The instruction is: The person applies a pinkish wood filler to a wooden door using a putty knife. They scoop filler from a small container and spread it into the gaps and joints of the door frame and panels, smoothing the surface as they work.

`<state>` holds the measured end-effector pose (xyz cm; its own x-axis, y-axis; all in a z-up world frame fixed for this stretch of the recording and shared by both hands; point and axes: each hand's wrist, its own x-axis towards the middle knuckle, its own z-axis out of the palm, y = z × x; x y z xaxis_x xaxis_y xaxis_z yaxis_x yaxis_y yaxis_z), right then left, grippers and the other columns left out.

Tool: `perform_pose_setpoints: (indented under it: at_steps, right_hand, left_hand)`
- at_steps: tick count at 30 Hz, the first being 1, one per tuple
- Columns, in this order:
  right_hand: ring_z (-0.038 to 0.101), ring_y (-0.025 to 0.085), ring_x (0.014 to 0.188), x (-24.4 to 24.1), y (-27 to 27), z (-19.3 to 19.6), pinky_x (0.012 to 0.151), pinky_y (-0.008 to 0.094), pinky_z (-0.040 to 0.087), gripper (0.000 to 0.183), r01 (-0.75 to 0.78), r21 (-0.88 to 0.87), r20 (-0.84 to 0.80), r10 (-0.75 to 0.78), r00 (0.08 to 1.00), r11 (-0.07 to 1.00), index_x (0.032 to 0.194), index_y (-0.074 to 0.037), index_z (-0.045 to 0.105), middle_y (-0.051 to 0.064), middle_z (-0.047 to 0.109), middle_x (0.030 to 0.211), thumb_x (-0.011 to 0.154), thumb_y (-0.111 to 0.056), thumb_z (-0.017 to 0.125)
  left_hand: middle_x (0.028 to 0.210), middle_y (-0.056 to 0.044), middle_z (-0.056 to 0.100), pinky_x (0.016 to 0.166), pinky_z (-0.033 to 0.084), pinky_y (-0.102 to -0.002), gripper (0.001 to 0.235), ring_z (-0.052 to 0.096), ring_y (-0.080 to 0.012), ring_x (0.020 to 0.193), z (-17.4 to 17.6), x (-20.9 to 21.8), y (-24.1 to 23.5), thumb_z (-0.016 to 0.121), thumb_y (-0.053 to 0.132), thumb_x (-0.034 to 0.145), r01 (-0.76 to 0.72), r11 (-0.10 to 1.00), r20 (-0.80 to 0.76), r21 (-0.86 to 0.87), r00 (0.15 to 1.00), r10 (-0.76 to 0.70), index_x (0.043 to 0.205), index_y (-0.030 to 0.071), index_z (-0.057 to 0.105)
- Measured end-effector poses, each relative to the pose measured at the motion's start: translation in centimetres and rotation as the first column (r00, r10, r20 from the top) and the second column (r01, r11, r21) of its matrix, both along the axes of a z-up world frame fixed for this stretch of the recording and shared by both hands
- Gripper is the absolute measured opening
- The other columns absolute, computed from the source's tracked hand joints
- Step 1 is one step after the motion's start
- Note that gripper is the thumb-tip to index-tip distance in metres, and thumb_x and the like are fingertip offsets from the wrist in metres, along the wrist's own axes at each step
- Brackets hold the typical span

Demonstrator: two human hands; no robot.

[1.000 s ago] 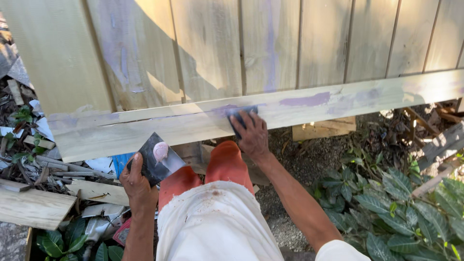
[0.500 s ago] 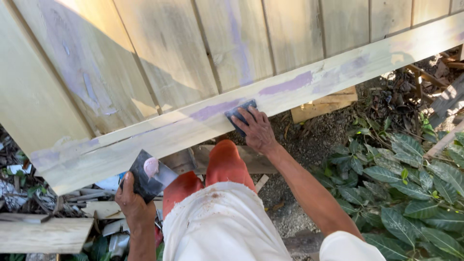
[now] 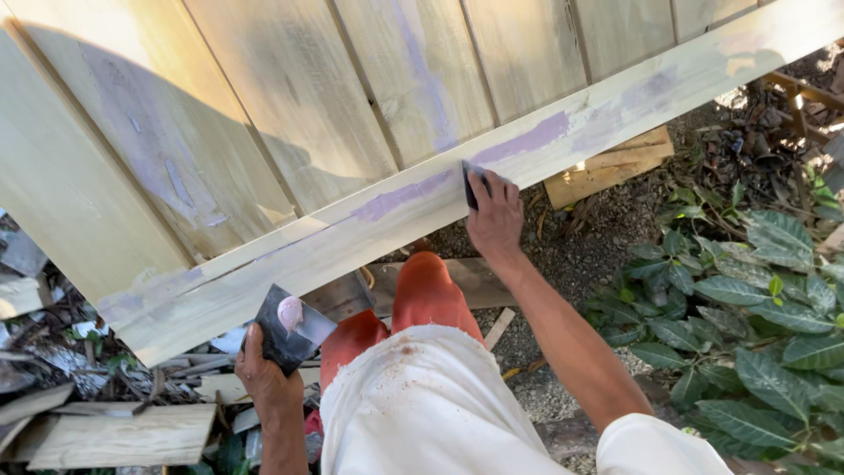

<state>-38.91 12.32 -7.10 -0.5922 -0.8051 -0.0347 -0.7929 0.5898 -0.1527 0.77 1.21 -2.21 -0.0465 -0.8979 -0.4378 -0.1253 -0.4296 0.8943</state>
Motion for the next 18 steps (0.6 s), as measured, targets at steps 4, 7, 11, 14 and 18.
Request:
perform_pose_setpoints:
  at_steps: [4, 7, 11, 14, 18]
  right_hand:
    - [0.054, 0.036, 0.104, 5.3, -4.9, 0.6, 0.071, 0.048, 0.054, 0.057, 0.183, 0.139, 0.177, -0.207, 0.962, 0.973, 0.143, -0.009, 0.051, 0.019, 0.057, 0.126, 0.091, -0.024, 0.066]
    - [0.056, 0.031, 0.105, 10.0, -6.6, 1.3, 0.069, 0.041, 0.058, 0.062, 0.060, 0.125, 0.209, -0.086, 0.974, 0.990, 0.148, -0.010, 0.049, 0.015, 0.059, 0.127, 0.090, -0.021, 0.067]
    - [0.057, 0.032, 0.106, 12.2, -5.3, 1.7, 0.077, 0.045, 0.056, 0.067, -0.278, -0.098, 0.173, 0.291, 0.941, 0.956, 0.139, -0.013, 0.054, 0.014, 0.059, 0.124, 0.074, -0.020, 0.072]
    - [0.057, 0.031, 0.110, 9.0, -3.5, 1.3, 0.073, 0.038, 0.053, 0.073, -0.337, 0.233, 0.099, 0.323, 0.941, 0.912, 0.146, -0.016, 0.054, 0.014, 0.057, 0.131, 0.075, 0.000, 0.060]
    - [0.052, 0.039, 0.127, 2.5, -1.6, -0.2, 0.099, 0.049, 0.048, 0.064, -0.398, 0.076, -0.080, 0.404, 0.911, 0.914, 0.151, -0.021, 0.050, 0.013, 0.048, 0.149, 0.088, -0.007, 0.056]
  left_hand:
    - [0.111, -0.007, 0.069, 0.087, 0.057, -0.035, 0.029, 0.069, -0.0182, 0.099, -0.2, 0.9, -0.5, 0.062, 0.028, 0.104, -0.289, 0.895, -0.254, 0.341, 0.888, 0.384, 0.116, 0.001, 0.066]
    - [0.113, -0.007, 0.070, 0.089, 0.057, -0.035, 0.030, 0.070, -0.0183, 0.101, 0.1, 2.0, -0.9, 0.061, 0.027, 0.102, -0.288, 0.894, -0.278, 0.344, 0.878, 0.390, 0.117, 0.001, 0.067]
    - [0.112, -0.008, 0.070, 0.088, 0.058, -0.036, 0.030, 0.070, -0.0195, 0.101, -0.4, 2.7, -1.1, 0.061, 0.027, 0.103, -0.289, 0.897, -0.272, 0.334, 0.882, 0.385, 0.116, 0.001, 0.067]
    - [0.111, -0.008, 0.069, 0.083, 0.057, -0.036, 0.032, 0.068, -0.0191, 0.100, -1.4, 3.6, -0.8, 0.060, 0.029, 0.105, -0.289, 0.894, -0.213, 0.341, 0.903, 0.373, 0.115, 0.000, 0.067]
    - [0.110, -0.009, 0.069, 0.082, 0.056, -0.034, 0.034, 0.067, -0.0178, 0.099, -2.0, 4.2, -0.1, 0.059, 0.031, 0.108, -0.291, 0.901, -0.141, 0.322, 0.926, 0.350, 0.113, -0.002, 0.067]
